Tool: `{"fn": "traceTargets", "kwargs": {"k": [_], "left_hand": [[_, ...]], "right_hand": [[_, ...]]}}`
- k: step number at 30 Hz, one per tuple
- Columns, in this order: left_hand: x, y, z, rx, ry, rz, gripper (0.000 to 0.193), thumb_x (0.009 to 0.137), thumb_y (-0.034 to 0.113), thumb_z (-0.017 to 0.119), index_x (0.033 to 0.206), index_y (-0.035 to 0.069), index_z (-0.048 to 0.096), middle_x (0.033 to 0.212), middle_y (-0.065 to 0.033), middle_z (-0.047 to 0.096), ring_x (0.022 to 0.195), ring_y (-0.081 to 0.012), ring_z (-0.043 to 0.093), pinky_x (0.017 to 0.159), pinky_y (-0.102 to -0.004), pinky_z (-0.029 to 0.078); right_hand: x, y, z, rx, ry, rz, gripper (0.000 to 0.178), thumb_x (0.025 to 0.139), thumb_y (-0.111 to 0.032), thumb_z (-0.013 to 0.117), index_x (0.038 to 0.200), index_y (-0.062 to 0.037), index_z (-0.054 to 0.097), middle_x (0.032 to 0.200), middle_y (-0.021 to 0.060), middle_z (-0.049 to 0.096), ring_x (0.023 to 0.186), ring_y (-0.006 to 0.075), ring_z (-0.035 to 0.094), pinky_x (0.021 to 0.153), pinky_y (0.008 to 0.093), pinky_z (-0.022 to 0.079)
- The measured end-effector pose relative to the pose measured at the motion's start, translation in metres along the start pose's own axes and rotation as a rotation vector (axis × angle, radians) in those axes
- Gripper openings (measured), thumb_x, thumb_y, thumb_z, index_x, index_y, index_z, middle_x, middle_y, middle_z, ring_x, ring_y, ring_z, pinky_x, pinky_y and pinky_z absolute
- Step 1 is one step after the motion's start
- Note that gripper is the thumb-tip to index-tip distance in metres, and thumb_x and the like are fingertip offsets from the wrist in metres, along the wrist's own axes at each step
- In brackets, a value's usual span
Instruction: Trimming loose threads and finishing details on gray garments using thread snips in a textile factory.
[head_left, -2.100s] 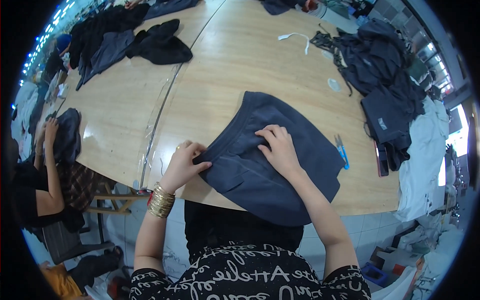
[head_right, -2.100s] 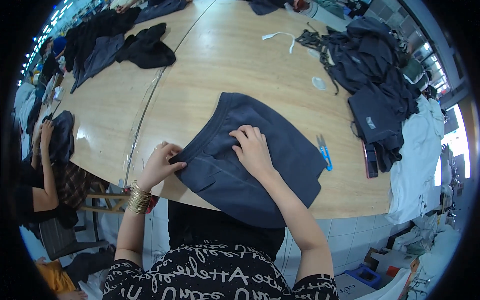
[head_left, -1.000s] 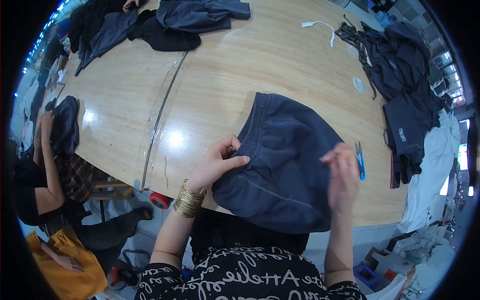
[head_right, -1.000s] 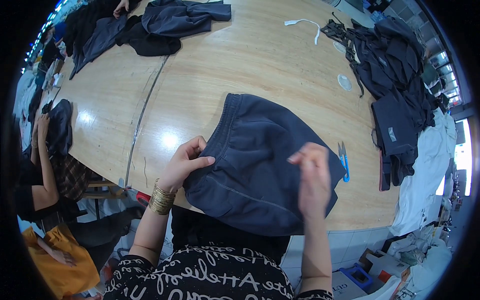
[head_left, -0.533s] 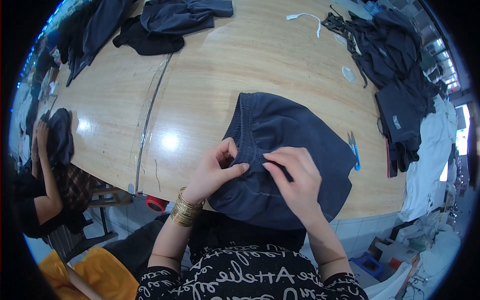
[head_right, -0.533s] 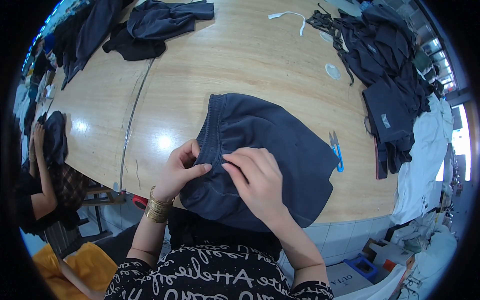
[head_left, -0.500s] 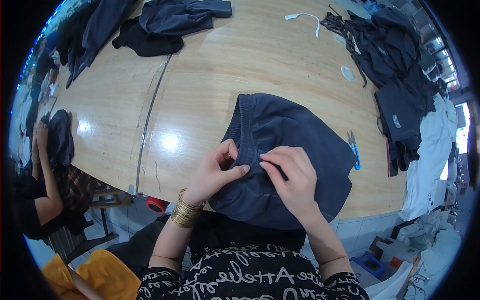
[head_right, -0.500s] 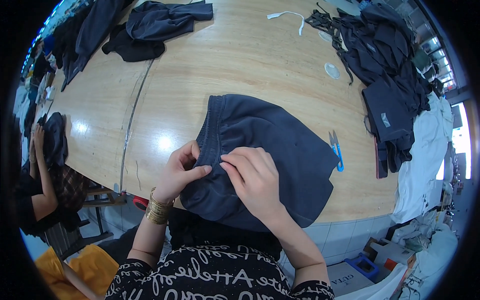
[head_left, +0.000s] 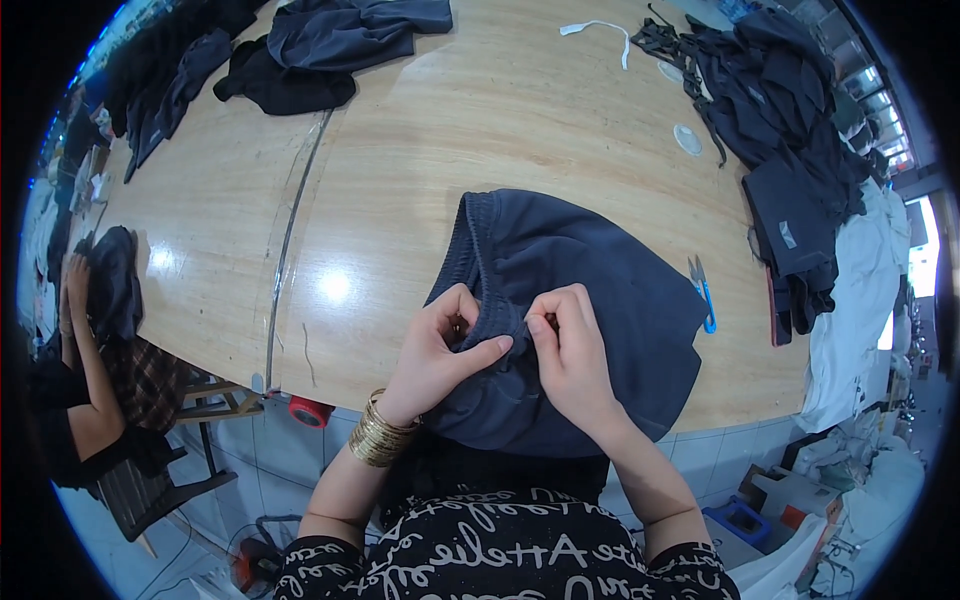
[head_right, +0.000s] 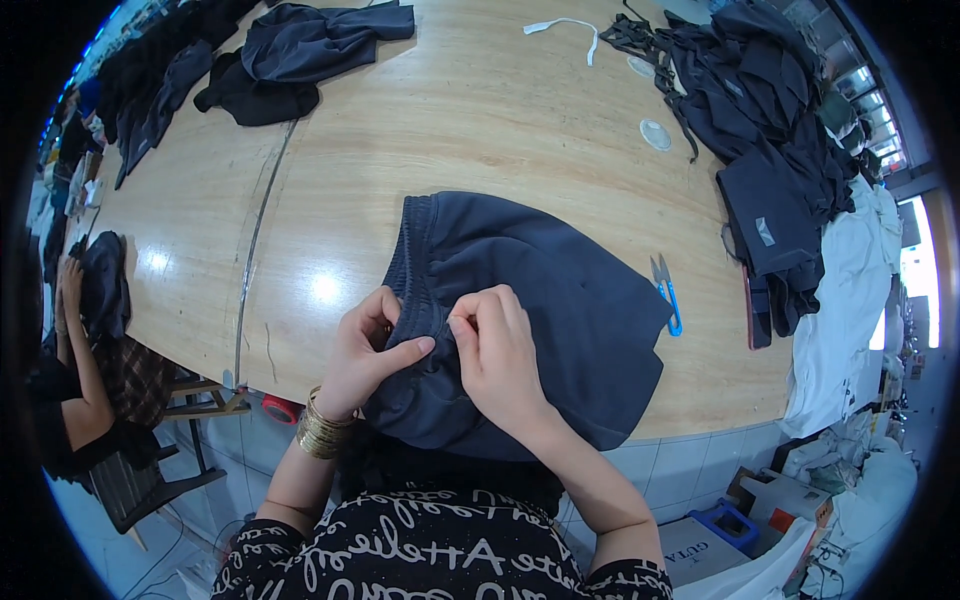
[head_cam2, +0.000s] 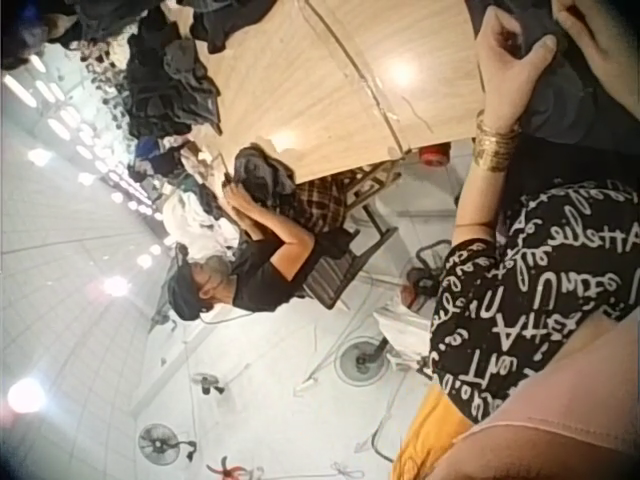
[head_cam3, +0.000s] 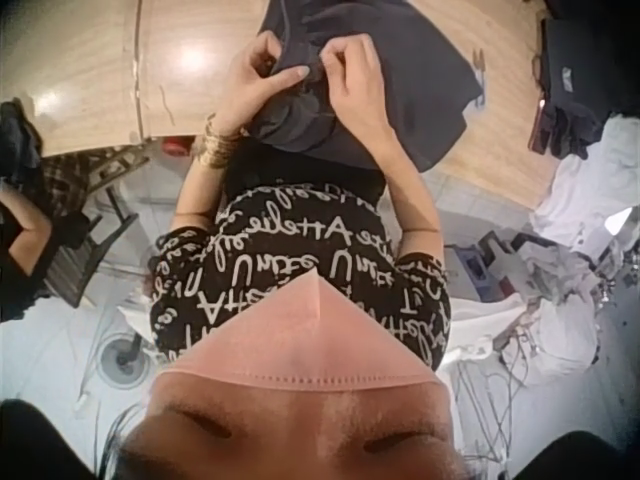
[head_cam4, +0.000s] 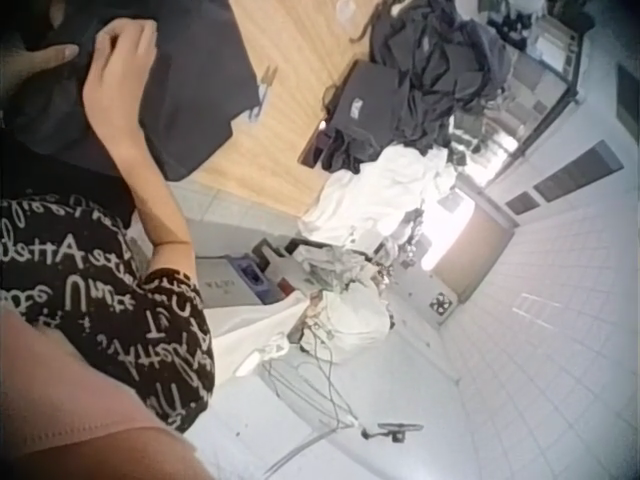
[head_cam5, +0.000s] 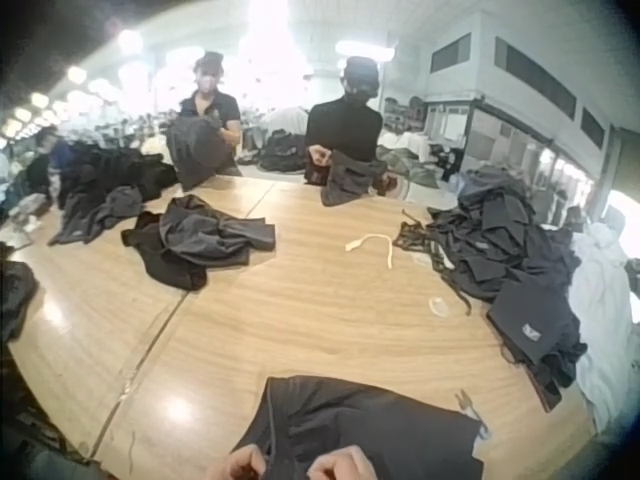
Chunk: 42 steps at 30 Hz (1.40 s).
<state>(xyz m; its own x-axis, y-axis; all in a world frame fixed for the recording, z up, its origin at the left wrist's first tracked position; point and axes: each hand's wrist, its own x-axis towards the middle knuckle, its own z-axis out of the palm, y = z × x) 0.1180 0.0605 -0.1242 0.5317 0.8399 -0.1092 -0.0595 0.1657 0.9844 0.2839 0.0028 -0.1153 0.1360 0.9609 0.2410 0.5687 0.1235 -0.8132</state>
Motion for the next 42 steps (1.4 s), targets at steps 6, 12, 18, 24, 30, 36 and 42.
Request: {"fn": "traceTargets", "kwargs": {"k": [6,12,18,24,30,36,42], "left_hand": [[-0.002,0.003,0.002,-0.041,-0.028,-0.025,0.032,0.073,0.005,0.075,0.077,0.009,0.043,0.077,0.0052,0.041,0.069,-0.0028,0.037,0.064,-0.0186,0.033],[-0.004,-0.001,0.007,-0.085,0.072,0.058,0.028,0.076,-0.001,0.068,0.097,0.004,0.051,0.093,0.0000,0.051,0.083,-0.0071,0.051,0.076,-0.0216,0.041],[-0.007,0.004,-0.007,0.160,-0.041,0.170,0.034,0.083,0.004,0.059,0.117,0.004,0.056,0.111,-0.0082,0.060,0.102,-0.0156,0.058,0.091,-0.0288,0.044],[-0.002,0.011,-0.001,0.228,-0.049,0.143,0.021,0.084,0.007,0.063,0.104,0.003,0.064,0.100,-0.0075,0.065,0.096,-0.0148,0.060,0.086,-0.0261,0.045],[0.000,0.011,-0.005,0.325,-0.049,0.089,0.010,0.086,0.007,0.062,0.094,0.001,0.063,0.092,-0.0050,0.064,0.088,-0.0098,0.058,0.080,-0.0229,0.045],[0.001,0.002,-0.004,0.305,0.013,0.085,0.012,0.091,0.013,0.059,0.095,0.002,0.058,0.086,-0.0044,0.062,0.079,-0.0119,0.057,0.072,-0.0239,0.045],[0.000,-0.011,-0.004,0.000,0.094,0.007,0.013,0.093,0.014,0.057,0.096,0.002,0.057,0.088,0.0007,0.058,0.084,-0.0053,0.051,0.077,-0.0214,0.042]], "right_hand": [[0.003,-0.001,-0.028,0.448,-0.347,0.353,0.010,0.094,-0.011,0.051,0.091,-0.0017,0.051,0.085,0.0025,0.045,0.076,0.0100,0.043,0.070,0.0238,0.038],[0.005,-0.008,-0.050,0.689,-0.520,0.517,0.010,0.096,-0.012,0.049,0.093,-0.0035,0.053,0.084,-0.0019,0.045,0.077,0.0054,0.041,0.071,0.0207,0.037],[0.005,0.025,-0.109,0.534,0.085,0.360,0.016,0.092,-0.019,0.056,0.097,-0.0043,0.057,0.085,-0.0002,0.052,0.082,0.0079,0.049,0.078,0.0227,0.041],[-0.016,0.188,-0.158,-1.076,0.578,0.130,0.029,0.091,-0.025,0.058,0.106,-0.0011,0.060,0.101,0.0112,0.058,0.094,0.0243,0.054,0.084,0.0362,0.042],[-0.021,0.178,-0.155,-0.927,0.339,0.294,0.027,0.087,-0.024,0.063,0.104,-0.0025,0.061,0.107,0.0140,0.057,0.100,0.0273,0.053,0.085,0.0374,0.042],[-0.020,0.207,-0.187,-0.495,0.365,0.519,0.018,0.086,-0.015,0.066,0.096,-0.0018,0.060,0.084,0.0078,0.062,0.075,0.0156,0.057,0.067,0.0277,0.045],[0.008,0.086,-0.142,0.139,0.456,0.333,0.011,0.091,-0.013,0.059,0.099,-0.0051,0.059,0.073,0.0017,0.059,0.060,0.0054,0.052,0.054,0.0200,0.042]]}}
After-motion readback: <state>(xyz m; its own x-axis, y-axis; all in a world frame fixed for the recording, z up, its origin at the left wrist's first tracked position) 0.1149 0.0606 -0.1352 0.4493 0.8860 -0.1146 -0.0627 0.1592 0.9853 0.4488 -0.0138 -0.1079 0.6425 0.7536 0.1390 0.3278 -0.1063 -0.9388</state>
